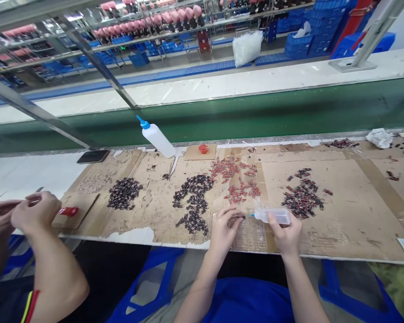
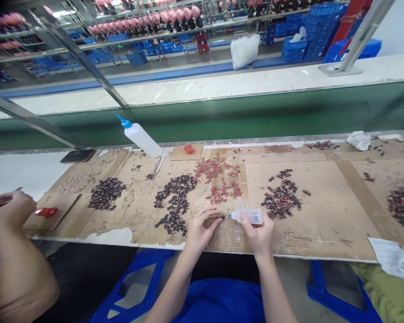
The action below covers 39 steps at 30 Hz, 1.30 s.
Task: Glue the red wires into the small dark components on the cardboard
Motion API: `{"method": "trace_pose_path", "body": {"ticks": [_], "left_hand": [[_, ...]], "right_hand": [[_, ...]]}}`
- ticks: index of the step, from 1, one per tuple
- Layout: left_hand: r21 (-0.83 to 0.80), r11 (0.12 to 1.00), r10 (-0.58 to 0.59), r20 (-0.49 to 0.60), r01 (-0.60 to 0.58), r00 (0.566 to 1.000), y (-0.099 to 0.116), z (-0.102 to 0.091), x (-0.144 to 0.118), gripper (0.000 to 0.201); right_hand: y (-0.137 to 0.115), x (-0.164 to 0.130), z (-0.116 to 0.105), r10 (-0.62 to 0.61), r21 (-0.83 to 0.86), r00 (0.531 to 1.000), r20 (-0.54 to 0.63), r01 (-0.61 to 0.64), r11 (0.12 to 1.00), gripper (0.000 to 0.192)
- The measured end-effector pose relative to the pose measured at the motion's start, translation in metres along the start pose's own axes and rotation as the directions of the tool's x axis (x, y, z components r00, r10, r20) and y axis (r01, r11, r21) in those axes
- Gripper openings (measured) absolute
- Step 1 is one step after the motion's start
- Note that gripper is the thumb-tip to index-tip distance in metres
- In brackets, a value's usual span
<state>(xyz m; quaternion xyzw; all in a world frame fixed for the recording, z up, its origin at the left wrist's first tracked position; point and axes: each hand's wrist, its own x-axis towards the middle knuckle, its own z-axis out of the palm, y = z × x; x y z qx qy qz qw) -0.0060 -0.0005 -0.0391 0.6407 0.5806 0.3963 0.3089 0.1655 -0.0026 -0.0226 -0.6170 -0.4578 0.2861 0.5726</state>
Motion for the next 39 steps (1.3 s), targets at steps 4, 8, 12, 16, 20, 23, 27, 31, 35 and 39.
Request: {"method": "trace_pose_path", "body": {"ticks": [4,8,12,16,20,23,27,31,35,39], "left_hand": [[0.002,1.0,-0.007,0.033,0.007,0.999,0.002,-0.0023,-0.0002,0.018],[-0.018,1.0,-0.021,0.035,0.021,0.999,0.0032,-0.0031,-0.0004,0.018],[-0.039,0.999,-0.029,0.019,0.03,0.999,0.0027,-0.0023,-0.0007,0.015],[-0.062,0.997,-0.053,0.024,0.055,0.998,0.0018,-0.0023,-0.0005,0.015],[-0.1,0.99,-0.095,0.041,0.099,0.995,0.0015,-0.0024,-0.0002,0.014],[-0.132,0.984,-0.111,0.047,0.116,0.993,0.002,-0.0022,0.0001,0.015],[-0.134,0.984,-0.116,0.05,0.121,0.992,0.0029,-0.0019,0.0012,0.014],[-0.133,0.984,-0.115,0.048,0.12,0.992,0.0019,-0.0015,0.0019,0.014],[-0.145,0.984,-0.098,0.037,0.102,0.994,0.0004,-0.0013,0.002,0.016],[-0.143,0.985,-0.091,0.045,0.097,0.995,0.0002,-0.0011,0.0024,0.015]], "right_hand": [[0.0009,-0.0011,0.0014,-0.057,-0.1,0.996,0.073,0.064,0.993,0.033],[0.0002,-0.0005,0.0013,-0.098,-0.152,0.988,0.116,0.115,0.982,0.035],[0.0015,0.0003,0.0018,-0.11,-0.181,0.981,0.159,0.138,0.974,0.036],[0.0033,0.0011,0.0025,-0.108,-0.18,0.98,0.164,0.138,0.974,0.037],[0.0028,0.0024,0.0029,-0.09,-0.152,0.984,0.152,0.113,0.982,0.037],[0.0023,0.0031,0.0025,-0.06,-0.118,0.988,0.142,0.077,0.99,0.033],[0.0015,0.0024,0.002,-0.019,-0.075,0.996,0.088,0.026,0.997,0.027],[-0.0009,0.0017,0.0026,-0.022,-0.046,0.997,0.08,0.025,0.999,0.027],[-0.0023,0.0032,0.004,-0.048,-0.078,0.992,0.115,0.057,0.995,0.033],[-0.0008,0.0035,0.0037,-0.047,-0.103,0.992,0.119,0.06,0.993,0.032]]}}
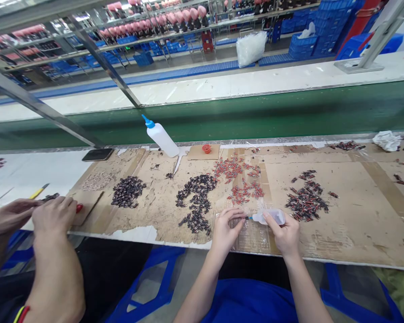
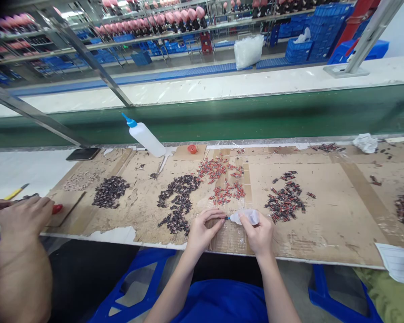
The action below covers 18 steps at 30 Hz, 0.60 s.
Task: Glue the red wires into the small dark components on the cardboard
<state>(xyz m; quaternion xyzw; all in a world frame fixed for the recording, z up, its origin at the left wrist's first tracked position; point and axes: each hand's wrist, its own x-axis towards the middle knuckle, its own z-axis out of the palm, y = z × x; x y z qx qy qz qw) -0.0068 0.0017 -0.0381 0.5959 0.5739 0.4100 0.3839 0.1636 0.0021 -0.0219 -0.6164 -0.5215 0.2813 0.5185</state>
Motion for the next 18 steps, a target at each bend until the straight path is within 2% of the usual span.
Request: {"method": "trace_pose_path", "body": {"ticks": [3,7,12,15,18], "left_hand": [[0.01,1.0,-0.006,-0.003,0.006,1.0,0.0,0.001,0.0,0.016],[0.008,1.0,0.015,0.003,-0.015,1.0,0.0,0.0,0.0,0.017],[-0.012,1.0,0.015,0.029,-0.015,0.999,0.005,-0.009,0.006,0.015],[0.169,0.986,0.009,-0.11,0.01,0.994,0.009,-0.015,0.016,0.012],[0.386,0.917,0.0,-0.238,0.095,0.971,0.01,-0.016,0.027,0.008]], "right_hand": [[0.002,-0.002,-0.002,0.03,0.031,0.998,-0.06,-0.028,0.999,0.029],[0.005,0.0,-0.005,0.063,0.196,0.982,-0.175,-0.028,0.98,0.024],[0.011,0.011,-0.001,0.063,0.226,0.972,-0.227,-0.011,0.974,0.039],[0.017,0.019,0.006,0.049,0.211,0.977,-0.208,-0.004,0.977,0.039],[0.019,0.027,0.012,0.033,0.1,0.981,-0.193,-0.013,0.995,0.042]]}}
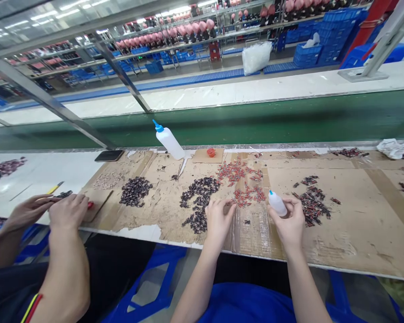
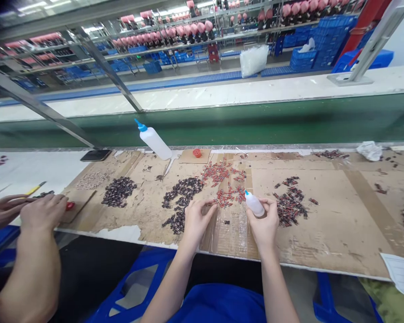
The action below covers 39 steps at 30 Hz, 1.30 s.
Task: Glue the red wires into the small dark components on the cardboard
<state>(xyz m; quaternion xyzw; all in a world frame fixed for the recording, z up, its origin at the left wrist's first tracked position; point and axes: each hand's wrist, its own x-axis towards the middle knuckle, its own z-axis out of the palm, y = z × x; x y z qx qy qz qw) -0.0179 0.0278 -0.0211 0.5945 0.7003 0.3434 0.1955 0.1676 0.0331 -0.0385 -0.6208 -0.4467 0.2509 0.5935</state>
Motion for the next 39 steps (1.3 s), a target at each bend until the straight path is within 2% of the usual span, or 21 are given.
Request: {"method": "trace_pose_path", "body": {"ticks": [4,8,13,16,18,20,22,23,25,26,30,35,39], "left_hand": [[0.139,0.99,0.022,-0.041,-0.016,0.999,-0.002,0.007,0.005,0.004],[0.147,0.987,0.076,-0.072,-0.064,0.995,-0.008,0.012,0.002,0.01],[0.12,0.987,0.123,-0.1,-0.111,0.987,-0.015,0.017,0.001,0.013],[0.114,0.986,0.127,-0.061,-0.119,0.99,-0.015,0.018,0.003,0.014],[0.099,0.988,0.125,-0.025,-0.122,0.992,-0.014,0.017,0.003,0.015],[0.057,0.989,0.136,-0.008,-0.135,0.991,-0.012,0.015,0.001,0.017],[-0.001,0.987,0.158,-0.015,-0.158,0.987,-0.009,0.011,-0.001,0.018],[-0.031,0.985,0.166,-0.024,-0.167,0.986,-0.007,0.008,-0.003,0.018],[-0.097,0.979,0.179,-0.031,-0.182,0.983,-0.002,0.002,-0.008,0.016],[-0.135,0.973,0.186,-0.029,-0.188,0.982,0.001,-0.001,-0.01,0.015],[-0.273,0.938,0.222,0.005,-0.212,0.975,0.011,-0.01,-0.02,0.015],[-0.299,0.93,0.244,0.073,-0.212,0.967,0.013,-0.012,-0.025,0.011],[-0.208,0.935,0.321,0.15,-0.288,0.935,0.006,-0.006,-0.027,0.017]], "right_hand": [[-0.001,0.004,0.002,-0.032,-0.189,0.999,0.019,0.035,0.981,0.045],[0.001,0.001,-0.001,0.012,-0.222,0.999,0.03,-0.005,0.975,0.046],[0.005,-0.009,-0.007,-0.029,-0.198,1.0,-0.011,0.027,0.98,0.05],[0.001,-0.018,-0.014,-0.148,-0.176,0.985,-0.088,0.131,0.976,0.068],[-0.005,-0.026,-0.02,-0.273,-0.229,0.947,-0.17,0.232,0.945,0.071],[-0.012,-0.035,-0.025,-0.406,-0.277,0.892,-0.199,0.347,0.896,0.06],[-0.021,-0.043,-0.024,-0.493,-0.279,0.86,-0.134,0.444,0.851,0.04],[-0.025,-0.047,-0.022,-0.503,-0.263,0.861,-0.076,0.469,0.843,0.029],[-0.032,-0.051,-0.013,-0.465,-0.196,0.884,0.057,0.466,0.863,0.011],[-0.035,-0.051,-0.009,-0.426,-0.154,0.897,0.119,0.441,0.884,0.009],[-0.037,-0.047,0.007,-0.292,-0.019,0.904,0.313,0.314,0.949,0.018],[-0.032,-0.043,0.007,-0.238,0.055,0.895,0.378,0.234,0.971,0.02],[-0.026,-0.047,-0.001,-0.112,-0.011,0.933,0.343,0.123,0.992,0.025]]}}
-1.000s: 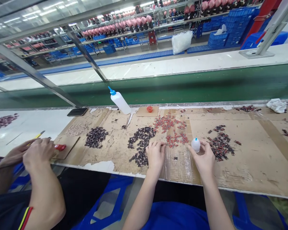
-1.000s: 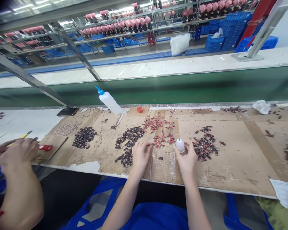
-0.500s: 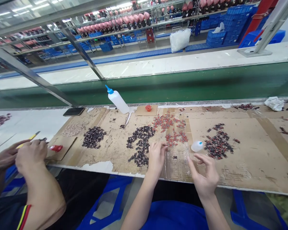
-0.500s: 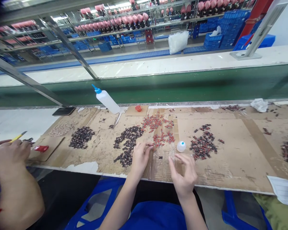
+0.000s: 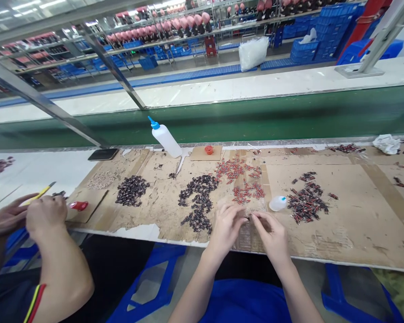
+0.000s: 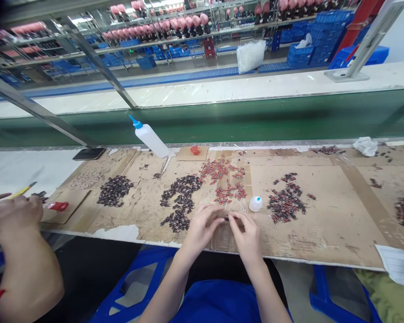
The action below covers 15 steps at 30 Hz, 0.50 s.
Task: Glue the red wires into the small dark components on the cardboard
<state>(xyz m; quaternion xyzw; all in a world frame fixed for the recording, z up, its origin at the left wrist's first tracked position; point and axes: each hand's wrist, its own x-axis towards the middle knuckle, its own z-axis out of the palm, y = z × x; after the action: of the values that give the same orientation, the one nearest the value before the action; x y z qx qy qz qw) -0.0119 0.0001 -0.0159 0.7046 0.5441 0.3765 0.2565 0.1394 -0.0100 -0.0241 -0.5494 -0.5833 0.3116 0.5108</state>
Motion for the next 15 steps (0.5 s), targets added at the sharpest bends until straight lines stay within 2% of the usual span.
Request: {"method": "trace_pose_path", "body": {"ticks": [3,6,9,15], "left_hand": [[0.191,0.981,0.038,0.045,-0.046,0.998,-0.005,0.007,-0.004,0.022],[0.253,0.967,0.018,0.04,-0.028,0.999,-0.007,0.013,-0.005,0.018],[0.171,0.985,-0.007,0.042,0.0,0.999,-0.006,0.016,-0.004,0.017],[-0.08,0.996,-0.048,0.002,0.048,0.999,0.007,0.011,-0.004,0.013]], "right_hand": [[0.004,-0.007,-0.003,0.15,-0.002,0.987,-0.062,-0.151,0.989,0.032],[0.006,-0.013,-0.001,0.264,0.073,0.962,-0.072,-0.259,0.963,0.039],[0.005,-0.016,0.004,0.328,0.212,0.942,-0.064,-0.308,0.927,0.041],[-0.001,-0.013,0.012,0.475,0.461,0.88,-0.001,-0.421,0.781,0.045]]}}
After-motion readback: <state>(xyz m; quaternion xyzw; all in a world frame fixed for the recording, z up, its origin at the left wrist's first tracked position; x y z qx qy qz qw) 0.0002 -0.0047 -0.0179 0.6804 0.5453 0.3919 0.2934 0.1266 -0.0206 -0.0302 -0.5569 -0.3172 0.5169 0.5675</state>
